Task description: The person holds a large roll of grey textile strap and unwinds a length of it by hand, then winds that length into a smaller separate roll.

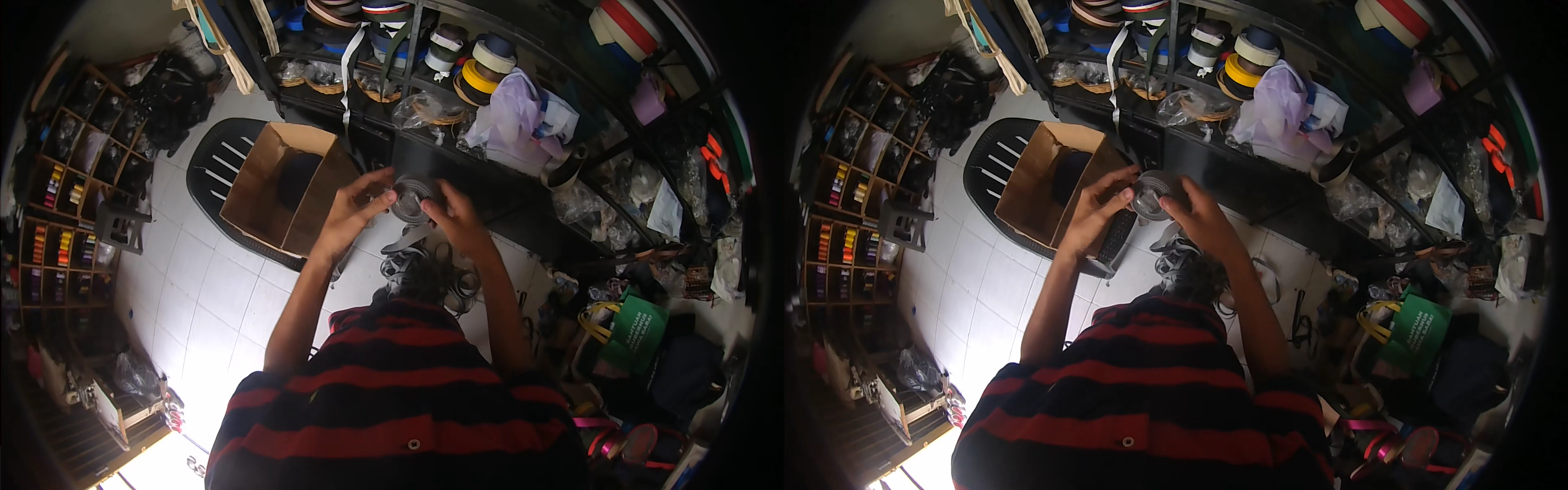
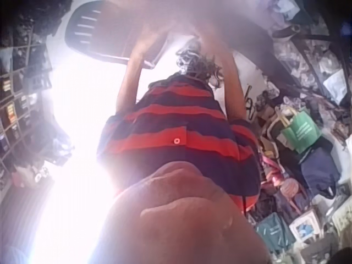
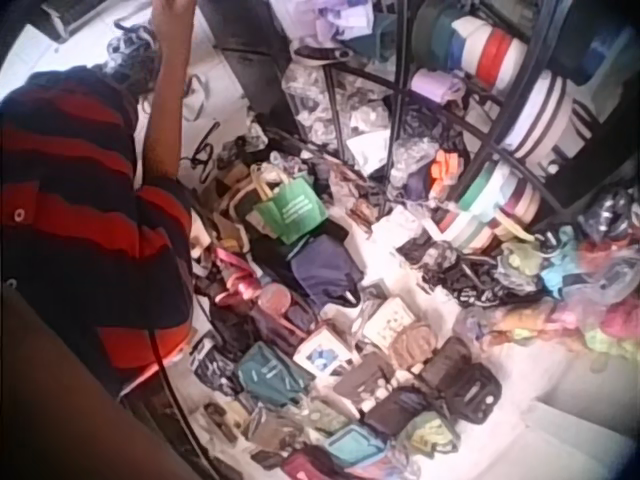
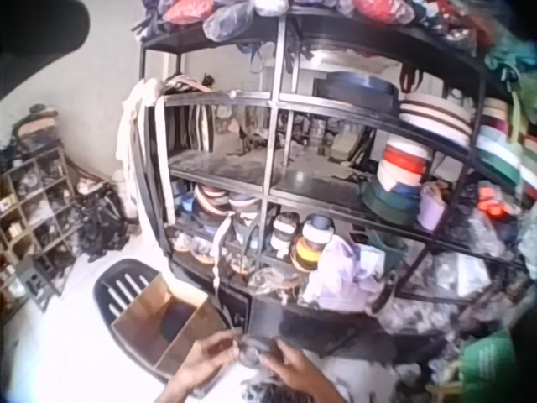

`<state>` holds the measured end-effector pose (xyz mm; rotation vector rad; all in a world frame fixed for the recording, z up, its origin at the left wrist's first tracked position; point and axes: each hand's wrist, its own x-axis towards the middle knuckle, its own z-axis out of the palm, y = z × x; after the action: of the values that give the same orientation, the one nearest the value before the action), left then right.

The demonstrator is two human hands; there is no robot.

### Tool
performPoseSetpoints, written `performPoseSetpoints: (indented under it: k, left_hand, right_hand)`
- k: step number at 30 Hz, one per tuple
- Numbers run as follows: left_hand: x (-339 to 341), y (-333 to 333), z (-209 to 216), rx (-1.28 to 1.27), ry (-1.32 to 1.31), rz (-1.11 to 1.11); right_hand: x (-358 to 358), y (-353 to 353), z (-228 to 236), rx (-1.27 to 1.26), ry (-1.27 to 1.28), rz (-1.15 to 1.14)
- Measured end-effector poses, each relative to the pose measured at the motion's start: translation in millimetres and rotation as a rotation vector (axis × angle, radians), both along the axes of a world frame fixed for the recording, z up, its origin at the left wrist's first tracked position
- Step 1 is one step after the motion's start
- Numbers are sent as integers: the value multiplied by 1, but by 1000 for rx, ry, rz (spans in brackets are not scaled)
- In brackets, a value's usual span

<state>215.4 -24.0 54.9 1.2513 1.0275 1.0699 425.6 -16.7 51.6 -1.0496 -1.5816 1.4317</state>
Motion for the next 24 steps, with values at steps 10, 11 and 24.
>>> performPoseSetpoints:
  k: [10,11,24]
  left_hand:
    - [33,-1,3,-214,-445,96]
    - [44,-8,-9,-224,-520,133]
    - [43,11,8,-114,17,-410]
  right_hand:
    - [3,14,8,112,149,-53]
    - [2,12,6,115,166,-85]
    - [62,24,26,180,-162,331]
